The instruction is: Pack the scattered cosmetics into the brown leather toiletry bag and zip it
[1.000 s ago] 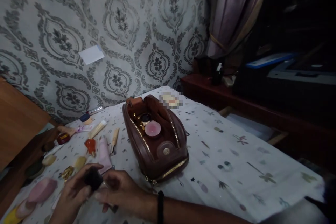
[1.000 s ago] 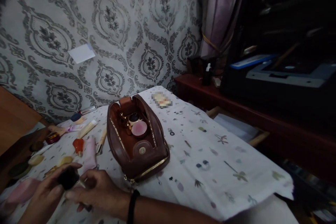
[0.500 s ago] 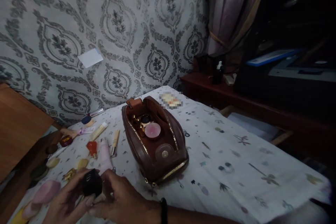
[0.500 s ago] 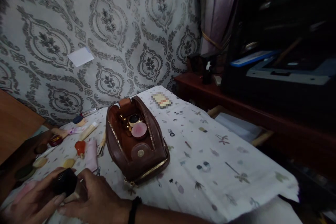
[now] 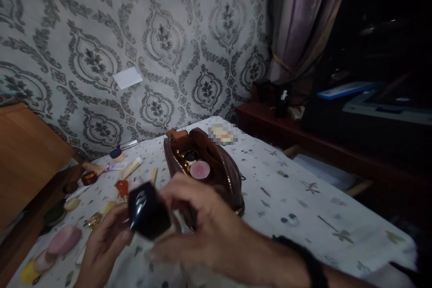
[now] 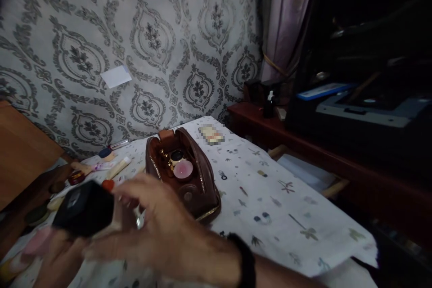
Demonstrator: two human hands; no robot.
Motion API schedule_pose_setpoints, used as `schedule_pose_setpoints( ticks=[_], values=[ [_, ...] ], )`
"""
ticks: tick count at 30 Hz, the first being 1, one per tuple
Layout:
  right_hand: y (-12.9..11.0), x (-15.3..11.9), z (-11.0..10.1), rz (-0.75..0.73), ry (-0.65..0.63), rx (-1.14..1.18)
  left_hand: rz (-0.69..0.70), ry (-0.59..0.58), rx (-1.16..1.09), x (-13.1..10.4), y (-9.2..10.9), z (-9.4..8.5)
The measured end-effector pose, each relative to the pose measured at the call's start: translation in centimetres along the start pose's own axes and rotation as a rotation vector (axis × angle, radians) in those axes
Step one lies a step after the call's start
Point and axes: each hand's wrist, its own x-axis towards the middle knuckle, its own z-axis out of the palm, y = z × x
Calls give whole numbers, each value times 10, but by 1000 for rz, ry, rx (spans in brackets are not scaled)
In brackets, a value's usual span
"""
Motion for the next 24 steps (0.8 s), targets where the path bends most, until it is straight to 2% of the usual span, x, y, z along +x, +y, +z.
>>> schedule_pose_setpoints(
  ticks=[3,6,8,10,14,19,24],
  values=[
    [-19,15,-29,-101,152,-122,11,-73,-77,6,-10,6],
    [-24,36,-57,-112,262,-380,-62,-92,-122,8,-24,5],
    [-22,49,-72,-78,265,-548,-136,-134,-112,7,-36,3],
    [-17,59,-82,-12,214,-639,-211,-154,-118,6,-48,2],
    [-9,71,-82,105,53,-778,-335,-188,-135,2,-63,6],
    [3,86,-68,213,-112,-963,-335,-136,-150,-3,-66,17],
    [29,98,-57,384,-107,-919,-347,-165,-115,-3,-72,17]
  ],
)
